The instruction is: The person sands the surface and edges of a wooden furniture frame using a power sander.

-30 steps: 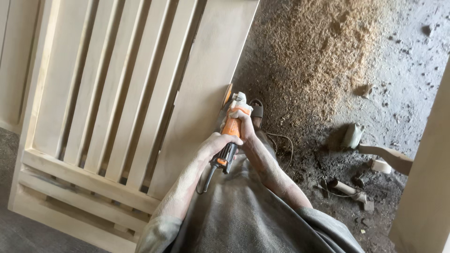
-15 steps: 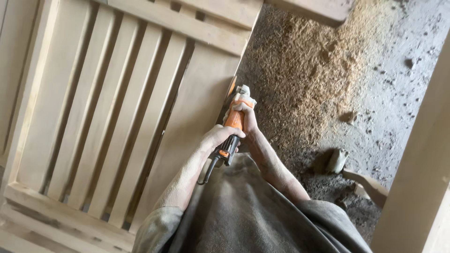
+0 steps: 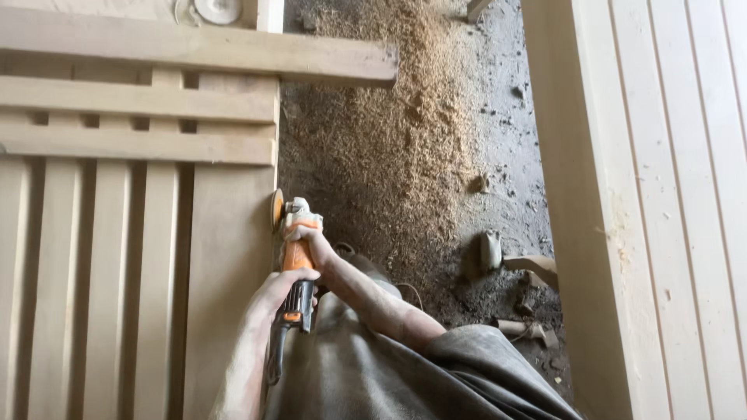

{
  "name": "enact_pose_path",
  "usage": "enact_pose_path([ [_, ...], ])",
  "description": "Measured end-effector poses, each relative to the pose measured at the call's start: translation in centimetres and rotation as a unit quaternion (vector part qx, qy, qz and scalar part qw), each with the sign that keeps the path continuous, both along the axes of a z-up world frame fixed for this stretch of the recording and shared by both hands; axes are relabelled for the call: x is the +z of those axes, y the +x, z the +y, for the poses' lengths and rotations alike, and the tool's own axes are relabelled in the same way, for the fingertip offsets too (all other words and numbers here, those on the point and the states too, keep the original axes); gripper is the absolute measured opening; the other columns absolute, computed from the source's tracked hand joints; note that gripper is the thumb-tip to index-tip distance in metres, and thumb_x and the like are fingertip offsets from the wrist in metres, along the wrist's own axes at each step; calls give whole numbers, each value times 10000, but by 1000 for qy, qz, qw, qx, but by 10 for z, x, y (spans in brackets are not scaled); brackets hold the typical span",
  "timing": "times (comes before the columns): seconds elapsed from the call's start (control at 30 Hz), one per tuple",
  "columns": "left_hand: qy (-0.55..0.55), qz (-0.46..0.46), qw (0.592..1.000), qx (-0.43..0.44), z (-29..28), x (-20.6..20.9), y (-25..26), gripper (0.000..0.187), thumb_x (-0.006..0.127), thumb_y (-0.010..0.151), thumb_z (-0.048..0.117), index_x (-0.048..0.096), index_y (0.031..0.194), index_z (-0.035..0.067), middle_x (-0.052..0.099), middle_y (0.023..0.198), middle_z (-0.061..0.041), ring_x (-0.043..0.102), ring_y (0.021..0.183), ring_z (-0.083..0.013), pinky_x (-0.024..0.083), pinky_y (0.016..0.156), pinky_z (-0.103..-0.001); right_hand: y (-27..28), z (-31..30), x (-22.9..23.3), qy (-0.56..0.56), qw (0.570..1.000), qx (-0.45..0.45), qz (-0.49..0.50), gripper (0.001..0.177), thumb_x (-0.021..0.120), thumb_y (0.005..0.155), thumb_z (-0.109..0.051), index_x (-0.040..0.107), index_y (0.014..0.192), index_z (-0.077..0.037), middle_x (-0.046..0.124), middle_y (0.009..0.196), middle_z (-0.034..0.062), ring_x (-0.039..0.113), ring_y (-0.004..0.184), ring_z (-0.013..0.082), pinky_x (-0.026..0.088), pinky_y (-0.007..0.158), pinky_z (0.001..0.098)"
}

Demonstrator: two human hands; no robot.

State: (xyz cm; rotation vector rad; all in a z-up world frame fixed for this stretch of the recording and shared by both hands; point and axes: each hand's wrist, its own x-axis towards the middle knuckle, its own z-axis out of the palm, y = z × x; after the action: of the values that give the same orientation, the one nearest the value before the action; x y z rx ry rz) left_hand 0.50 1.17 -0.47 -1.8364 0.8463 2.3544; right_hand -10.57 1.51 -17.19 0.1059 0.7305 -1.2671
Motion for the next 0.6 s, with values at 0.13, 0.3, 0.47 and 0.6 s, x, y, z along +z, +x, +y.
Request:
enact_pose_path([
  [0.13, -20, 4, 1000, 14, 36, -11, 28, 276, 810, 751, 245, 719, 804, -10, 674, 591, -108, 651, 465, -193, 544, 451, -319, 13, 31, 2, 18, 999, 19, -48, 362, 642, 750, -116, 583, 1100, -41, 640, 862, 153, 668, 733, 306, 590, 687, 453],
  [0.3, -14, 7, 1000, -7, 88, -27, 65, 344, 842, 710, 283, 717, 740, -36, 683, 581, -119, 647, 435, -204, 541, 419, -321, 42, 95, 22, 40, 996, 63, -51, 340, 633, 767, -165, 573, 1075, -32, 637, 837, 164, 655, 719, 315, 587, 690, 444],
  [0.47, 1, 4, 1000, 9, 151, -22, 102, 339, 848, 702, 264, 711, 756, -42, 689, 610, -124, 674, 463, -204, 553, 422, -328, 77, 154, 28, 61, 993, 83, -60, 330, 617, 793, -167, 544, 1084, -29, 618, 867, 147, 648, 746, 290, 579, 703, 443],
  [0.6, 7, -6, 1000, 13, 195, -21, 132, 330, 837, 709, 257, 726, 781, -45, 692, 624, -127, 670, 469, -198, 556, 424, -323, 106, 198, 35, 76, 992, 83, -65, 327, 608, 788, -179, 537, 1085, -61, 600, 874, 116, 640, 747, 269, 569, 693, 437],
])
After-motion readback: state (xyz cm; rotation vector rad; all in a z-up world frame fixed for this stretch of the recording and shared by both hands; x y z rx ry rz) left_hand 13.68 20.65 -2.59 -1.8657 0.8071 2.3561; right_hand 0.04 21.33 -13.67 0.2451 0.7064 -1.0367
